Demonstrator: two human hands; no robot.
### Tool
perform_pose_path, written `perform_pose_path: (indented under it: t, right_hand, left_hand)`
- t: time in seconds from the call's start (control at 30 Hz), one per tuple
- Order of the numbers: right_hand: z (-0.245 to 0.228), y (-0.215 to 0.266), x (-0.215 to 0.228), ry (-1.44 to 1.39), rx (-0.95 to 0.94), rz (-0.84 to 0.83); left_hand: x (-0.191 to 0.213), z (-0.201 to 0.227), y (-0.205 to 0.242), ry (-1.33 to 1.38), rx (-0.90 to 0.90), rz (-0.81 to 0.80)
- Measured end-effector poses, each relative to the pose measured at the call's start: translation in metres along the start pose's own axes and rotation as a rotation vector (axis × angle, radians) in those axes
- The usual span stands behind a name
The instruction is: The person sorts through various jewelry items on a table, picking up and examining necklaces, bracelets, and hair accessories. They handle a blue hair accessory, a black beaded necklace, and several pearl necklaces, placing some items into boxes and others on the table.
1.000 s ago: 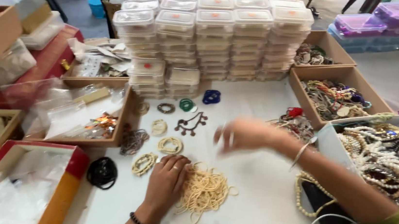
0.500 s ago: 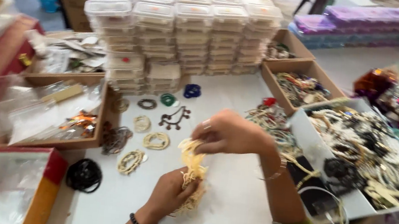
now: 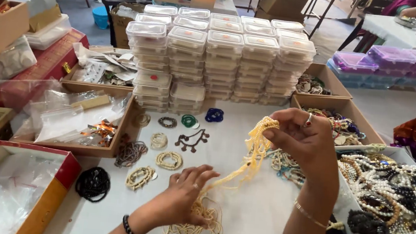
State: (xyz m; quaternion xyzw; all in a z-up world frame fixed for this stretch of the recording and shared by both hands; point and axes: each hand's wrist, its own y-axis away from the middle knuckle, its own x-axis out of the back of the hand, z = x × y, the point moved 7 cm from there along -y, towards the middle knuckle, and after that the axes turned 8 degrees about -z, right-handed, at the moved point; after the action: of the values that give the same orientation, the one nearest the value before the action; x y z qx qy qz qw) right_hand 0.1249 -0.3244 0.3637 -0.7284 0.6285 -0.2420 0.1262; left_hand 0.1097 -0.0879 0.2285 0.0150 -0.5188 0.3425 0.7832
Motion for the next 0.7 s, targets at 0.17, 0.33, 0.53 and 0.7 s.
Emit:
perform_pose_path:
  t: [0.17,0.33,0.53,0.7]
  right_hand:
    - [-0.007,-0.005,-0.007,-0.025,-0.02,0.158]
    - [-0.011,-0.002,-0.003,-0.033,-0.001,0.223]
    - [-0.013,0.001,-0.008,-0.08,0.023,0.238]
    - [-0.01,-0.002,-0.016,-0.103,0.045,0.239]
  left_hand:
    - [0.061,0.061,-0.058,-0.015,0.068,-0.082]
    - [0.073,0.072,-0.078,-0.063,0.147,0.048]
    - [0.08,0.075,-0.082,0.053,0.119,0.119]
    - [0.078,0.071,-0.078,0.071,0.037,0.122]
